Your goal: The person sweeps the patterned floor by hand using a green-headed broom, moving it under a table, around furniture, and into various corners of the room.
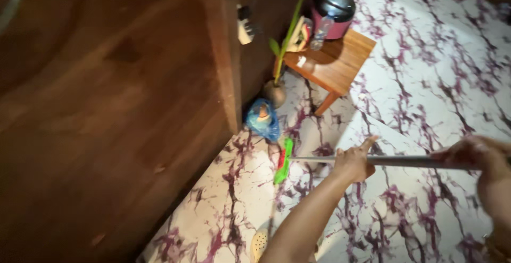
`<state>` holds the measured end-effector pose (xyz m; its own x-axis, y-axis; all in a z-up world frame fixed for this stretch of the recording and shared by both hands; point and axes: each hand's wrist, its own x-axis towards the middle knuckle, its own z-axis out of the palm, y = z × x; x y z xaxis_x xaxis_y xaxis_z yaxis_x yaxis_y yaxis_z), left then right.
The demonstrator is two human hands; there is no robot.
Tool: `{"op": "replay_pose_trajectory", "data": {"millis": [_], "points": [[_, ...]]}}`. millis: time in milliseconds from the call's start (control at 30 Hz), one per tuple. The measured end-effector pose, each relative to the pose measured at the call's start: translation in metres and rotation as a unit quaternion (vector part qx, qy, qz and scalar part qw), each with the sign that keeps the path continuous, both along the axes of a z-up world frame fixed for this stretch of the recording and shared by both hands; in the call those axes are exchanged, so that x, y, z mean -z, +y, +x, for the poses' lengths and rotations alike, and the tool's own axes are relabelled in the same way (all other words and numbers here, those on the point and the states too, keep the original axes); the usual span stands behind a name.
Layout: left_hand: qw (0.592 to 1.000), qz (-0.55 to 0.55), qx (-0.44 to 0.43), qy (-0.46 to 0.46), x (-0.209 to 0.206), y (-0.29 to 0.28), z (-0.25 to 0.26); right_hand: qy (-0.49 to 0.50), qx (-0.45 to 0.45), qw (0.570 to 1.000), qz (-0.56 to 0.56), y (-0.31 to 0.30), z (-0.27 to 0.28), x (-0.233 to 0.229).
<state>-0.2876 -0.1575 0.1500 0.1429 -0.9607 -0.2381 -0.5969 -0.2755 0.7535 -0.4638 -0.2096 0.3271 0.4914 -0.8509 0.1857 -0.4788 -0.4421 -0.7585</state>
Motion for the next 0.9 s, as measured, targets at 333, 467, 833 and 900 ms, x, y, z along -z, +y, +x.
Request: {"op": "replay_pose_trajectory", "data": {"millis": [333, 467, 833, 900], "points": [[0.991, 0.107, -0.023, -0.077, 0.040, 0.061, 0.091, -0.179, 0.053, 0.968, 0.165, 0.045, 0.058, 0.052], [0.983, 0.118, 0.037, -0.133, 0.119, 0.064, 0.096, -0.184, 0.027, 0.953, 0.238, 0.060, 0.045, 0.101], [0.996, 0.011, 0.083, -0.008, 0.060, -0.097, -0.112, -0.016, 0.108, 0.991, 0.080, -0.022, -0.090, -0.003], [0.997, -0.046, 0.046, 0.037, 0.043, -0.114, -0.122, 0.040, 0.064, 0.996, 0.051, -0.026, -0.090, -0.007]]}}
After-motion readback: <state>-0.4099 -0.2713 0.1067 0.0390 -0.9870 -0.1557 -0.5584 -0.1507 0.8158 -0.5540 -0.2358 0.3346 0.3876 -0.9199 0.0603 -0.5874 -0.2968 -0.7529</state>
